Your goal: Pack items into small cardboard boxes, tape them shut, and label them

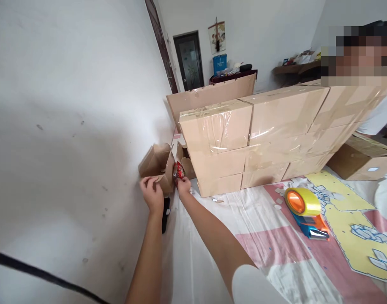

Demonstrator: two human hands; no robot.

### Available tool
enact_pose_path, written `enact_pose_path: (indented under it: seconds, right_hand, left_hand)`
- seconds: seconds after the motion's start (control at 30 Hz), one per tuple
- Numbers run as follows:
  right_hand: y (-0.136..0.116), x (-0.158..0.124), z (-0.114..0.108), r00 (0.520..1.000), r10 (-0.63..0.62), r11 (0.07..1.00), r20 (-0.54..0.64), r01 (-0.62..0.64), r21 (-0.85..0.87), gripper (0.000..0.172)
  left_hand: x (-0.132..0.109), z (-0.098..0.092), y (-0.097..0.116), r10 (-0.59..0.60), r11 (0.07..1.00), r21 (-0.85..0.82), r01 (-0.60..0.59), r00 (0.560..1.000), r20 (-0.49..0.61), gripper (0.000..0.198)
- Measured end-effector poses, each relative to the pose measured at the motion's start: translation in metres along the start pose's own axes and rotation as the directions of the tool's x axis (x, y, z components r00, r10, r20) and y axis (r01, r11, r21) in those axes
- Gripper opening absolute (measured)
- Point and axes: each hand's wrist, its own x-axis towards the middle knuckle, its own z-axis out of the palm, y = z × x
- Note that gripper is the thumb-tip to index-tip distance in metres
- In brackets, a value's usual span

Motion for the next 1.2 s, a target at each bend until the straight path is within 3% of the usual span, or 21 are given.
enact_pose_path:
  seconds: [0.07, 0.13, 0.27, 0.37, 0.47, 0.5, 0.6, 0.67, 0.73, 0.8, 0.87, 0.93, 1.0, 1.07, 1.13, 1.2]
  right_hand:
    - [0.001, -0.029, -0.024, 1.0, 0.011, 1.0, 0.001, -0.011, 0.016, 0.021]
    - [-0.002, -0.066, -0.063, 1.0, -0.011, 0.999, -0.002, 0.011, 0.044, 0.023]
    - [-0.031, -0.139, -0.17, 0.995, -0.079, 0.988, -0.056, 0.086, 0.13, 0.02]
    - [-0.082, -0.17, -0.248, 0.931, -0.217, 0.949, -0.292, 0.272, 0.159, 0.018]
    - [-0.158, -0.18, -0.294, 0.837, -0.46, 0.846, -0.296, 0.515, 0.14, 0.027]
    - [-0.184, -0.181, -0.301, 0.801, -0.543, 0.8, -0.254, 0.585, 0.135, 0.032]
    - [-0.241, -0.181, -0.301, 0.747, -0.662, 0.749, 0.055, 0.657, 0.09, 0.049]
    - [-0.255, -0.182, -0.294, 0.746, -0.584, 0.785, 0.321, 0.619, -0.009, 0.058]
    - [-0.254, -0.186, -0.288, 0.707, -0.387, 0.786, 0.592, 0.589, -0.19, 0.055]
    - [-0.246, -0.189, -0.288, 0.618, -0.199, 0.635, 0.76, 0.672, -0.38, 0.047]
    - [-0.238, -0.192, -0.298, 0.574, -0.176, 0.382, 0.799, 0.788, -0.482, 0.045]
    - [-0.232, -0.19, -0.317, 0.602, -0.277, 0.217, 0.749, 0.799, -0.561, 0.045]
    - [-0.223, -0.186, -0.343, 0.674, -0.396, 0.229, 0.623, 0.73, -0.644, 0.039]
    - [-0.207, -0.181, -0.368, 0.774, -0.424, 0.377, 0.471, 0.624, -0.685, 0.031]
    - [-0.186, -0.177, -0.385, 0.85, -0.352, 0.557, 0.392, 0.527, -0.643, 0.025]
    - [-0.165, -0.178, -0.392, 0.847, -0.283, 0.658, 0.449, 0.513, -0.551, 0.021]
  left_hand:
    - [-0.015, -0.021, 0.016, 0.013, 0.999, -0.036, -0.016, 0.995, -0.1, 0.017]
    - [-0.036, -0.045, 0.033, 0.016, 0.997, -0.067, -0.029, 0.982, -0.19, 0.015]
    - [-0.086, -0.095, 0.07, -0.025, 0.99, -0.136, -0.027, 0.93, -0.367, 0.014]
    - [-0.12, -0.129, 0.096, -0.132, 0.973, -0.228, 0.022, 0.869, -0.477, 0.012]
    - [-0.148, -0.151, 0.118, -0.29, 0.913, -0.398, 0.093, 0.834, -0.469, 0.017]
    - [-0.156, -0.154, 0.125, -0.353, 0.872, -0.474, 0.125, 0.832, -0.429, 0.017]
    - [-0.182, -0.151, 0.142, -0.488, 0.731, -0.642, 0.234, 0.836, -0.251, 0.015]
    - [-0.198, -0.14, 0.151, -0.506, 0.688, -0.662, 0.297, 0.85, -0.144, 0.014]
    - [-0.211, -0.127, 0.159, -0.493, 0.68, -0.648, 0.343, 0.868, -0.058, 0.014]
    - [-0.22, -0.115, 0.162, -0.475, 0.682, -0.623, 0.382, 0.88, 0.02, 0.011]
    - [-0.226, -0.109, 0.159, -0.457, 0.701, -0.583, 0.411, 0.886, 0.076, 0.004]
    - [-0.229, -0.107, 0.152, -0.443, 0.725, -0.534, 0.435, 0.888, 0.121, 0.006]
    - [-0.232, -0.11, 0.144, -0.439, 0.745, -0.49, 0.453, 0.886, 0.152, 0.015]
    - [-0.235, -0.116, 0.136, -0.403, 0.757, -0.479, 0.444, 0.895, 0.192, 0.026]
    - [-0.237, -0.122, 0.129, -0.295, 0.782, -0.485, 0.39, 0.919, 0.263, 0.03]
    - [-0.237, -0.129, 0.122, -0.097, 0.824, -0.49, 0.284, 0.923, 0.372, 0.031]
